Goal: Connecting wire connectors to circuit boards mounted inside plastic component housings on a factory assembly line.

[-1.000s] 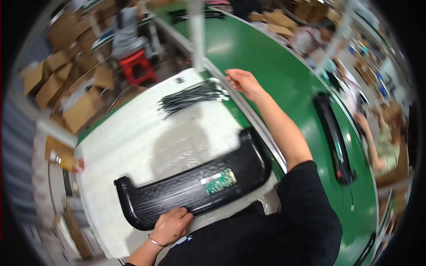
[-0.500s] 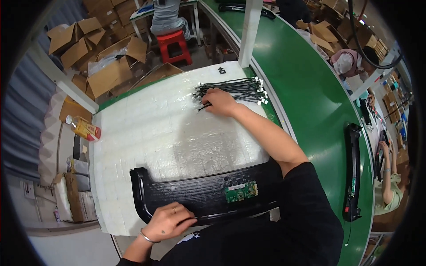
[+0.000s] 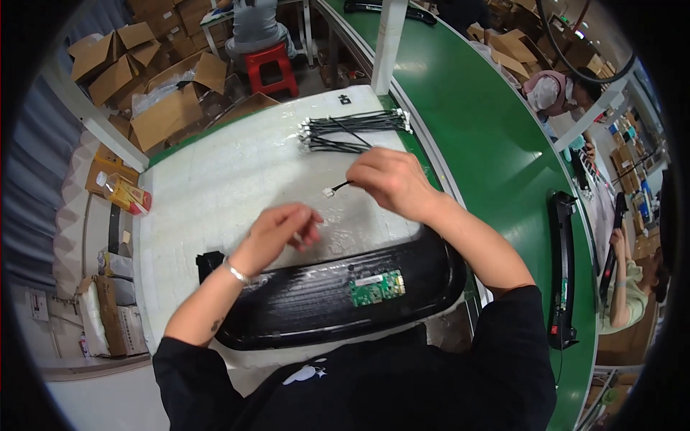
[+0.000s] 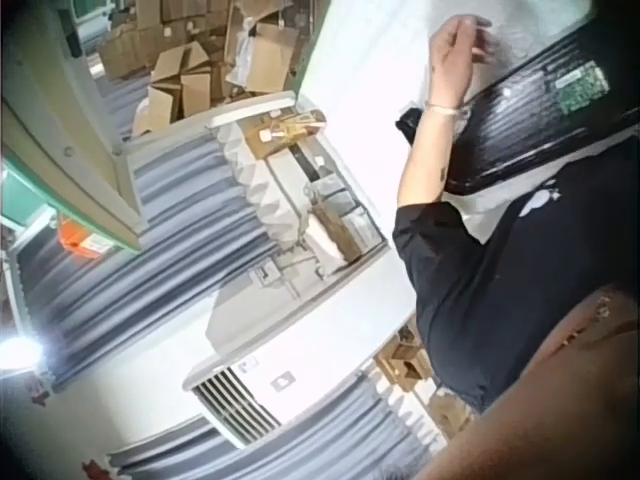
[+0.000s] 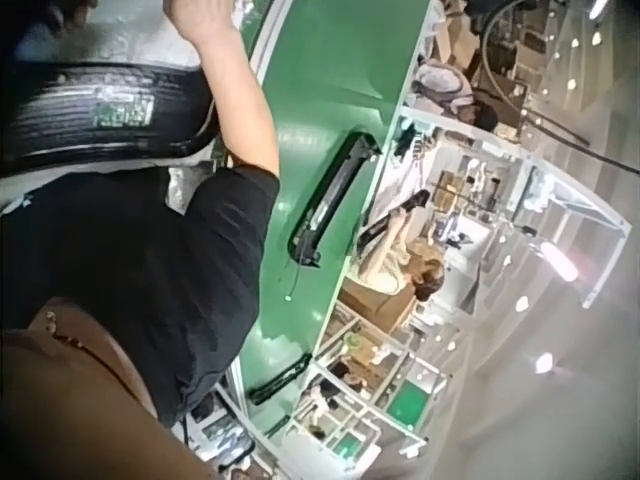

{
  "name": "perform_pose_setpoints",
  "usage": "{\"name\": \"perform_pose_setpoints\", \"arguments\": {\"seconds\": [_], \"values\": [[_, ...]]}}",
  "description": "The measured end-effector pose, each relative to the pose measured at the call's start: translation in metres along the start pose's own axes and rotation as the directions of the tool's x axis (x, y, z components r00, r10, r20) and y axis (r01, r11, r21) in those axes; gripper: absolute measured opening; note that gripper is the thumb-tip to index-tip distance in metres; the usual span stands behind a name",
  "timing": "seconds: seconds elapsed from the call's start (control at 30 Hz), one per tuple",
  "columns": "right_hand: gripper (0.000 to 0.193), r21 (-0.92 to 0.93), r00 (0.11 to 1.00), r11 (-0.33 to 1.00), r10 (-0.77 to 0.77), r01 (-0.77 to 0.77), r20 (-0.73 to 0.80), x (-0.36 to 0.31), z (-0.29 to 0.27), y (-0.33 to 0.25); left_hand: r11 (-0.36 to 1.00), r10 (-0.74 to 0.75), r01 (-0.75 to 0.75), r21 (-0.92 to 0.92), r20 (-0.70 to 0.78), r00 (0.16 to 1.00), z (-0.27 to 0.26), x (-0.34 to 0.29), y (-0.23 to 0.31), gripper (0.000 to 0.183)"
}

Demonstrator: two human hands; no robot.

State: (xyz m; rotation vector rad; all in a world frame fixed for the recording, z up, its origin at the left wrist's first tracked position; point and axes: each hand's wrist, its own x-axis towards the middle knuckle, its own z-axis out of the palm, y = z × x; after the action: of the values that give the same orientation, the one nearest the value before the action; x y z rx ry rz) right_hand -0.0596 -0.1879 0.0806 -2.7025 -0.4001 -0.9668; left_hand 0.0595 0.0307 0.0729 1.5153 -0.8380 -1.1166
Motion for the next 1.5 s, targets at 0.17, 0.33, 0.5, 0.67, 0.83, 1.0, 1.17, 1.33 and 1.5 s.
{"name": "perform_pose_setpoints", "arguments": {"seconds": [0.17, 0.33, 0.5, 0.67, 0.83, 1.0, 1.17, 1.33, 1.5], "values": [[0.010, 0.246, 0.900, 0.917, 0.371, -0.316, -0.227, -0.009, -0.043, 0.005, 0.998, -0.031, 0.035, -0.046, 0.075, 0.997, 0.026, 0.021, 0.007, 0.029], [0.012, 0.788, 0.588, 0.560, 0.737, -0.255, -0.333, -0.020, -0.089, 0.027, 0.989, -0.040, 0.059, -0.137, 0.135, 0.990, 0.046, 0.031, 0.007, 0.034], [0.011, 0.871, 0.494, 0.473, 0.793, -0.132, -0.356, -0.041, -0.095, 0.018, 0.775, -0.111, 0.292, -0.560, 0.334, 0.936, 0.065, 0.041, 0.017, 0.051], [0.010, 0.880, 0.424, 0.461, 0.823, -0.112, -0.377, -0.062, -0.093, 0.019, 0.744, 0.012, 0.225, -0.629, 0.350, 0.937, 0.063, 0.056, 0.000, 0.038], [0.008, 0.904, 0.338, 0.394, 0.884, -0.167, -0.323, -0.108, -0.097, 0.013, 0.797, 0.003, 0.146, -0.586, 0.246, 0.969, 0.074, 0.059, 0.007, 0.026], [0.013, 0.922, 0.228, 0.313, 0.938, -0.226, -0.263, -0.152, -0.107, 0.001, 0.832, -0.031, 0.198, -0.518, 0.312, 0.950, 0.089, 0.067, 0.008, 0.025], [0.016, 0.685, 0.186, 0.015, 0.967, -0.729, 0.176, -0.158, -0.113, -0.039, 0.945, 0.110, -0.052, -0.324, 0.164, 0.980, 0.103, 0.069, 0.005, 0.022], [0.020, -0.092, 0.833, 0.847, 0.486, -0.523, -0.264, -0.111, -0.105, -0.093, 0.949, 0.302, -0.282, -0.138, 0.150, 0.942, 0.113, 0.062, 0.010, 0.018], [0.021, -0.259, 0.928, 0.892, 0.343, -0.370, -0.145, -0.105, -0.078, -0.094, 0.922, 0.372, -0.334, -0.199, 0.205, 0.905, 0.122, 0.050, 0.008, 0.014]]}}
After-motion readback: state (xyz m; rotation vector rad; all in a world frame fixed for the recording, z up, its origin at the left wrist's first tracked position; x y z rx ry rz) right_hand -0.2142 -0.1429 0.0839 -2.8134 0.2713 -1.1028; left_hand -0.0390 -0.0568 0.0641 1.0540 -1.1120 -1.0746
